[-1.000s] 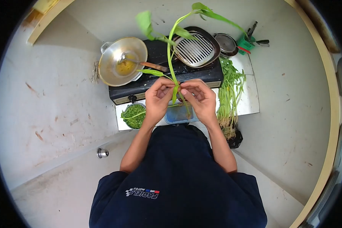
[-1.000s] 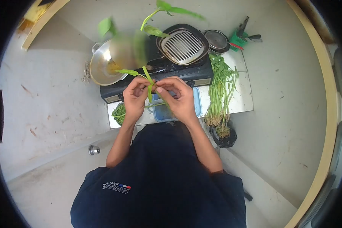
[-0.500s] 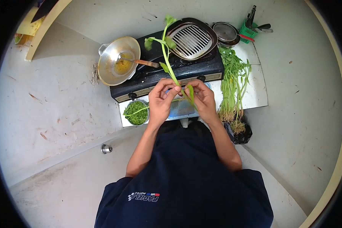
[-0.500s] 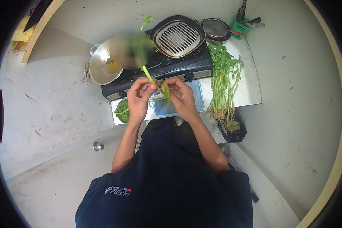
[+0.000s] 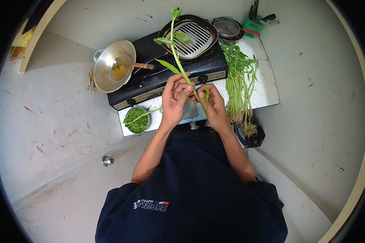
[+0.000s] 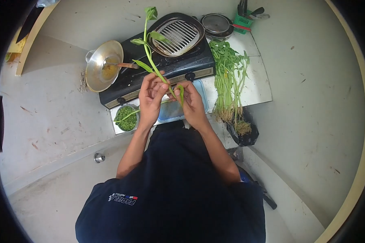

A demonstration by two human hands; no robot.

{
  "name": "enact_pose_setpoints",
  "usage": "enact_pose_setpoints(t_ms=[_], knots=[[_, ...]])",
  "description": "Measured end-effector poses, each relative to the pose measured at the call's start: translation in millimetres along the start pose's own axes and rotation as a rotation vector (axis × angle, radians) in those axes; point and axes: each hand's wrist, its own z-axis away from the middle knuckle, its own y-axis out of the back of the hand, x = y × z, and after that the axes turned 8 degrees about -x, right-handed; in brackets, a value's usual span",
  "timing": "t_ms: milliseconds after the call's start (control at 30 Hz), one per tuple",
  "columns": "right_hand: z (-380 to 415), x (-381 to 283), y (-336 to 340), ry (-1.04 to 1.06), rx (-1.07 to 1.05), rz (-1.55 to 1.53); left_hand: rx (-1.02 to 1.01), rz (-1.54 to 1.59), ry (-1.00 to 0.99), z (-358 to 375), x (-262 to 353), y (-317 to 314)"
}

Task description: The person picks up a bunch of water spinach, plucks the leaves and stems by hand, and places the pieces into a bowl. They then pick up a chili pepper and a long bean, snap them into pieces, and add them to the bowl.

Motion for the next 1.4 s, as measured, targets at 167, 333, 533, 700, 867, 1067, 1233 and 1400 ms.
enact_pose_setpoints(t_ms=[167, 333, 533, 700, 867, 1067, 1233, 1400], knots=[[6, -13, 7, 0.038, 0.059, 0.079, -0.083, 0.054, -0.006, -6, -3, -10], [3, -22, 9, 0.061, 0.011, 0.157, -0.101, 0.054, 0.003, -10, -6, -10], [-5, -16, 9, 0.085, -0.002, 0.112, -0.029, 0.066, -0.042, -26, 7, -5], [-15, -31, 8, 0.114, -0.075, 0.188, -0.068, 0.082, -0.039, -22, 8, 0], [-23, -37, 7, 0.133, -0.080, 0.238, -0.102, 0.122, -0.008, -22, 12, 9], [-35, -37, 14, 0.303, -0.061, 0.485, -0.132, 0.231, 0.044, -29, 11, 4], [-33, -39, 16, 0.249, -0.009, 0.412, -0.151, 0.300, 0.053, -36, 5, -2], [-31, -32, 17, 0.303, 0.022, 0.376, -0.104, 0.318, 0.015, -35, -4, -4]])
